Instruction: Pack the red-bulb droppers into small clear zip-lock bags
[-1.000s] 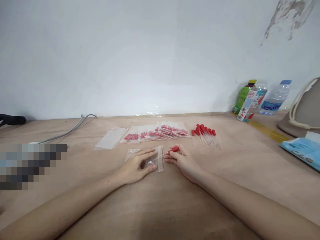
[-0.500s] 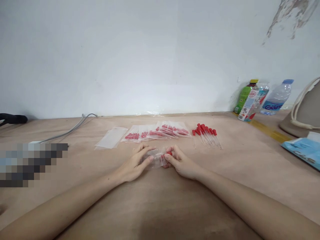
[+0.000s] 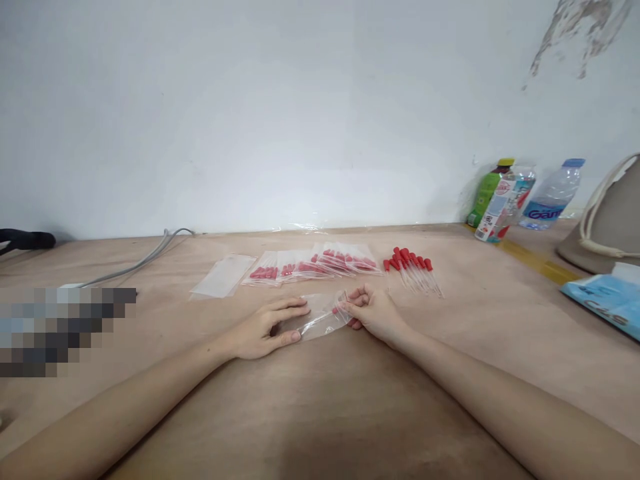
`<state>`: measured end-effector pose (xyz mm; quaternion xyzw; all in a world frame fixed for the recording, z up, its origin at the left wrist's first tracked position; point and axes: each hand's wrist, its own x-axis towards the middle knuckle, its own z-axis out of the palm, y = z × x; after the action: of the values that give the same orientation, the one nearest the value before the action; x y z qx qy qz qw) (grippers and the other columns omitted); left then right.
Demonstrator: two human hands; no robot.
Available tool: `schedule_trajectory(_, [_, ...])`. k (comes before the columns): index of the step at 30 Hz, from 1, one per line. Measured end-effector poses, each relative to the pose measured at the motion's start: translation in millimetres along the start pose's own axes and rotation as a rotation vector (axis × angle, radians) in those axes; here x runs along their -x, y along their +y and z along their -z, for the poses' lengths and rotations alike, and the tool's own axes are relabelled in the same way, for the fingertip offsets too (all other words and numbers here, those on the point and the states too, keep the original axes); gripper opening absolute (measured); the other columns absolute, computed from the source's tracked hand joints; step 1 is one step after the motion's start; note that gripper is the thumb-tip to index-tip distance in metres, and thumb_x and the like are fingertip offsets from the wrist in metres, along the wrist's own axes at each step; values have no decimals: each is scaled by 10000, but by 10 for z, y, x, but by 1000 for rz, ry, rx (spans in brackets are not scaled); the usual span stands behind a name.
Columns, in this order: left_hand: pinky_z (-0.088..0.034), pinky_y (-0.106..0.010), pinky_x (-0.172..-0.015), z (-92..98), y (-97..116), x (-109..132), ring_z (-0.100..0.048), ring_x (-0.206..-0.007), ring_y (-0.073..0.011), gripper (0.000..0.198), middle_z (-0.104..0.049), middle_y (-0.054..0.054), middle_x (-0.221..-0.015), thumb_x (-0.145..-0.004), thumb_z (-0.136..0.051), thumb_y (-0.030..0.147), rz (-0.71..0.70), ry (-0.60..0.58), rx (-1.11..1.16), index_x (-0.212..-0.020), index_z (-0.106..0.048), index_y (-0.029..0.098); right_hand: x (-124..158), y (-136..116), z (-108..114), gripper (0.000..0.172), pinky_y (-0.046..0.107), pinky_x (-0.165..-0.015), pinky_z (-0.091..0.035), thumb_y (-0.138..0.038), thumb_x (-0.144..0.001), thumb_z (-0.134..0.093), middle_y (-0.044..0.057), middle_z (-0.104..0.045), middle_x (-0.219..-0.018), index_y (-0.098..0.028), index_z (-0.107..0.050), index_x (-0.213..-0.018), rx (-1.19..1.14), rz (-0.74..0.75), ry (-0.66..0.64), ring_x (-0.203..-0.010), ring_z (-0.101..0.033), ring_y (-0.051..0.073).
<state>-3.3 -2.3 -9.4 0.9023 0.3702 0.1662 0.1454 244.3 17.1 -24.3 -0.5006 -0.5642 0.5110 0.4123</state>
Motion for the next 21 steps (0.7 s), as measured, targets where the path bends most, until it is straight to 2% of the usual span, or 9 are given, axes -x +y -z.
schedule_trajectory(6, [-292, -373, -1038, -1, 18, 2, -382, -1232, -213, 465, -415, -62, -1343, -851, -473, 448, 15, 10, -14, -1265, -462, 237, 71, -77, 9, 401, 190, -446, -373, -536, -741, -510, -42, -494, -464, -164, -526, -593, 53, 37, -113, -432, -470, 71])
schedule_trajectory(11, [-305, -393, -1026, -14, 29, 2, -392, -1223, -225, 460, -430, -64, -1332, -850, -474, 448, 17, 32, -8, -1258, -470, 236, 136, -93, 8, 321, 175, -351, -244, -486, -675, -611, -71, -438, -394, -168, -575, -691, 182, 13, -156, -339, -371, 52])
schedule_trajectory(16, [-312, -389, -1023, -4, 26, -3, -395, -1221, -218, 454, -432, -62, -1331, -855, -478, 416, -14, 43, 11, -1270, -451, 234, 103, -70, 34, 321, 171, -297, -134, -462, -666, -612, -107, -436, -409, -188, -497, -788, 51, -57, -221, -262, -260, 31])
schedule_trajectory(19, [-314, -399, -1021, 5, 25, -4, -391, -1225, -222, 472, -430, -67, -1332, -852, -484, 412, -25, 42, 17, -1283, -432, 227, 5, -65, 144, 354, 177, -301, -158, -435, -657, -615, -77, -542, -505, -194, -487, -883, 90, -62, -175, -267, -260, 31])
schedule_trajectory(21, [-290, -402, -1036, 11, 24, -4, -373, -1241, -217, 475, -416, -71, -1344, -860, -470, 422, -22, 19, 6, -1289, -425, 224, -94, -87, 281, 291, 190, -350, -258, -397, -650, -616, -31, -587, -572, -182, -533, -828, 254, 49, -34, -340, -370, 51])
